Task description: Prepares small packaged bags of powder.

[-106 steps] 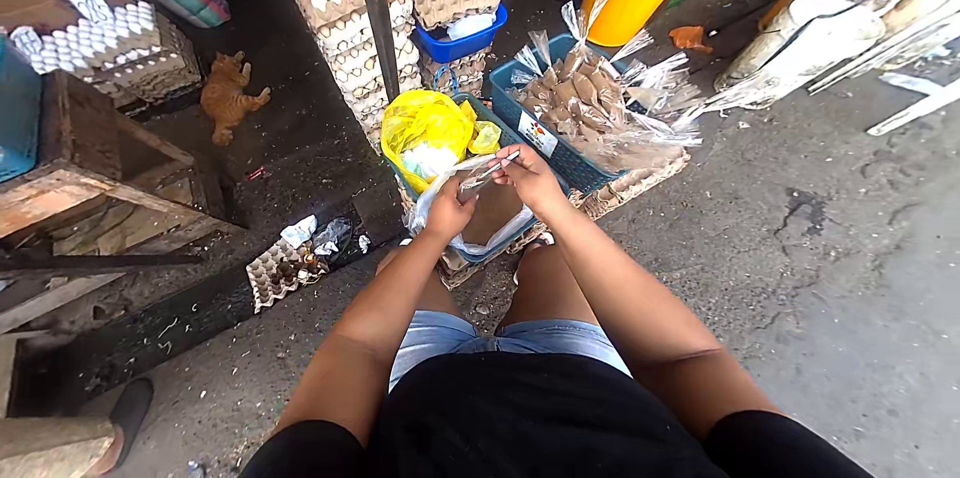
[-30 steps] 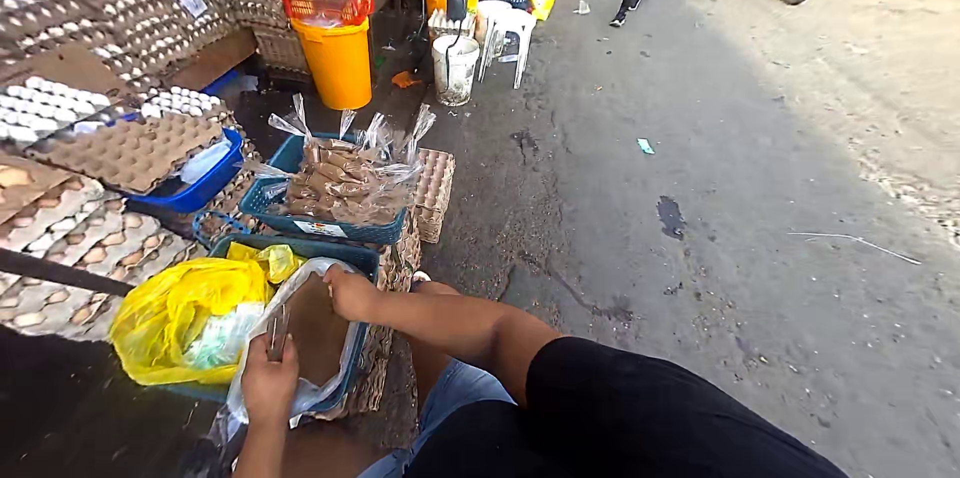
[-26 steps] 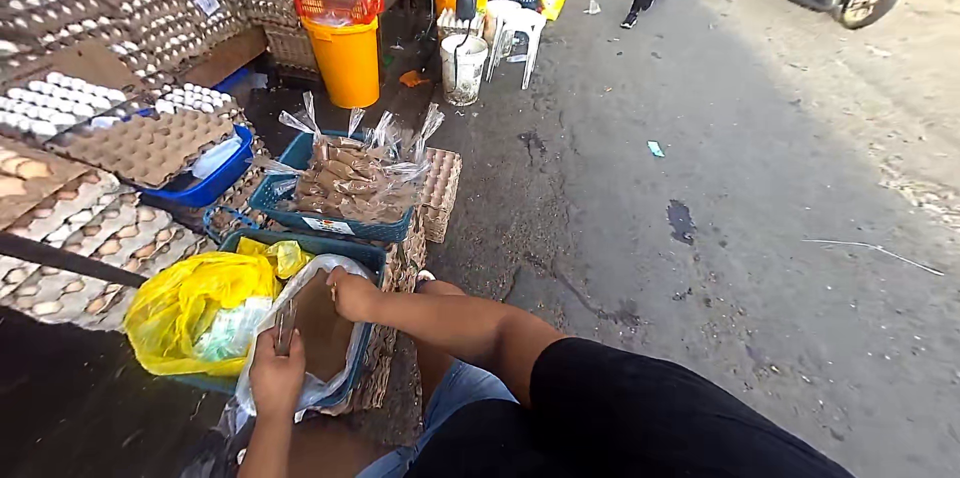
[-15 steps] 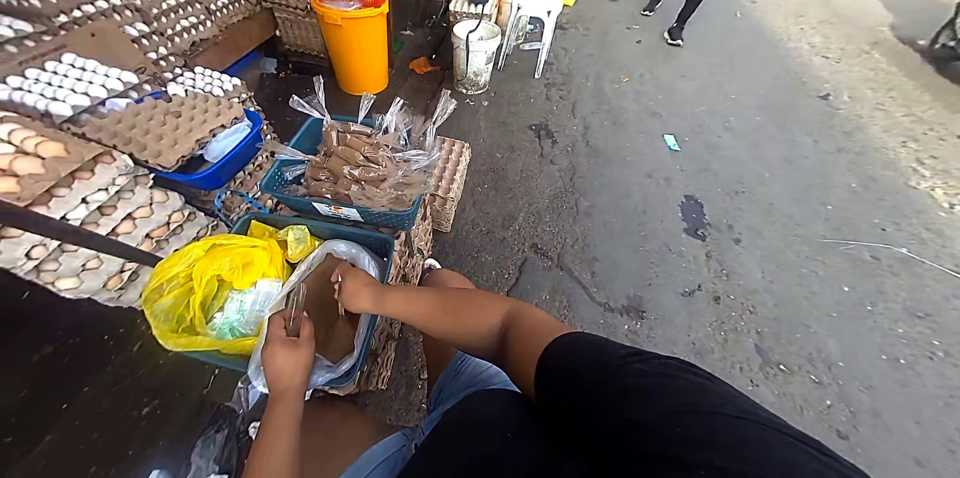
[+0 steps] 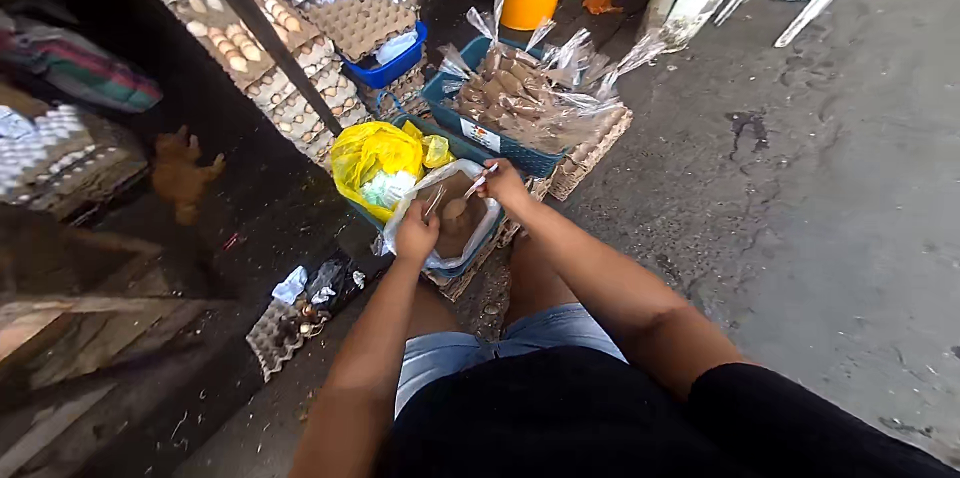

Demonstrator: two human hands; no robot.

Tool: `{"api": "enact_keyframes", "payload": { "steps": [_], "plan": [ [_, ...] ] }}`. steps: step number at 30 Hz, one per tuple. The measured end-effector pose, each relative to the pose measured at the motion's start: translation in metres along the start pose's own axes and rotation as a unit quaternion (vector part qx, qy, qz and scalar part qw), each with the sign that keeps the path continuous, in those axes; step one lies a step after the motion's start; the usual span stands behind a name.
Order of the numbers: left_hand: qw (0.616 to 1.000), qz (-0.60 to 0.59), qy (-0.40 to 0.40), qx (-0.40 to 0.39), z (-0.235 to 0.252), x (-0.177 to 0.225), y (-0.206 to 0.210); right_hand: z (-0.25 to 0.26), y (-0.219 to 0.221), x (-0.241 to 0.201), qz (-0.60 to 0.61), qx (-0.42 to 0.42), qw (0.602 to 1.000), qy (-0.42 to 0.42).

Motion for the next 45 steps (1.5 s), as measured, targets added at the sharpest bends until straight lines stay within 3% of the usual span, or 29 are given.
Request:
{"api": "enact_keyframes", "payload": {
  "steps": [12, 22, 26, 29, 31, 33, 37, 45],
  "plan": [
    [1.0, 0.012, 0.002, -0.015, 0.001, 0.003, 0.002, 0.001, -0.015, -0.067, 0.066, 0.05, 0.995, -0.062],
    [0.999, 0.028, 0.009, -0.042, 0.001, 0.007, 0.001, 0.001, 0.019, -0.04, 0.028, -0.017, 0.999, -0.019],
    [0.999, 0.003, 0.01, -0.036, 0.001, 0.006, 0.001, -0.018, 0.043, -0.023, 0.014, -0.116, 0.993, -0.009],
    [1.0, -0.016, 0.002, -0.019, 0.001, 0.003, 0.0, -0.021, 0.041, -0.032, 0.025, -0.158, 0.983, -0.094],
    [1.0, -0.006, -0.012, -0.017, 0.002, 0.002, -0.002, -0.018, 0.028, -0.052, 0.026, -0.112, 0.975, -0.191],
    [1.0, 0.007, -0.018, -0.018, 0.003, 0.002, -0.002, -0.011, 0.013, -0.06, 0.003, -0.037, 0.973, -0.228],
    [0.999, 0.025, -0.02, -0.004, 0.003, 0.002, 0.003, 0.006, 0.003, -0.01, -0.164, -0.009, 0.981, -0.108],
    [0.999, 0.025, -0.014, 0.013, 0.001, 0.0, 0.003, 0.001, 0.038, 0.043, -0.165, -0.07, 0.981, 0.076]
  ]
}}
Point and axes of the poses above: each hand's wrist, its own z-axis towards the middle knuckle, its own y-axis out of the palm, x = y × z, the point moved 6 cm from there along z, towards the middle knuckle, and after that the axes turned 14 degrees about z, right-handed, at the moved point
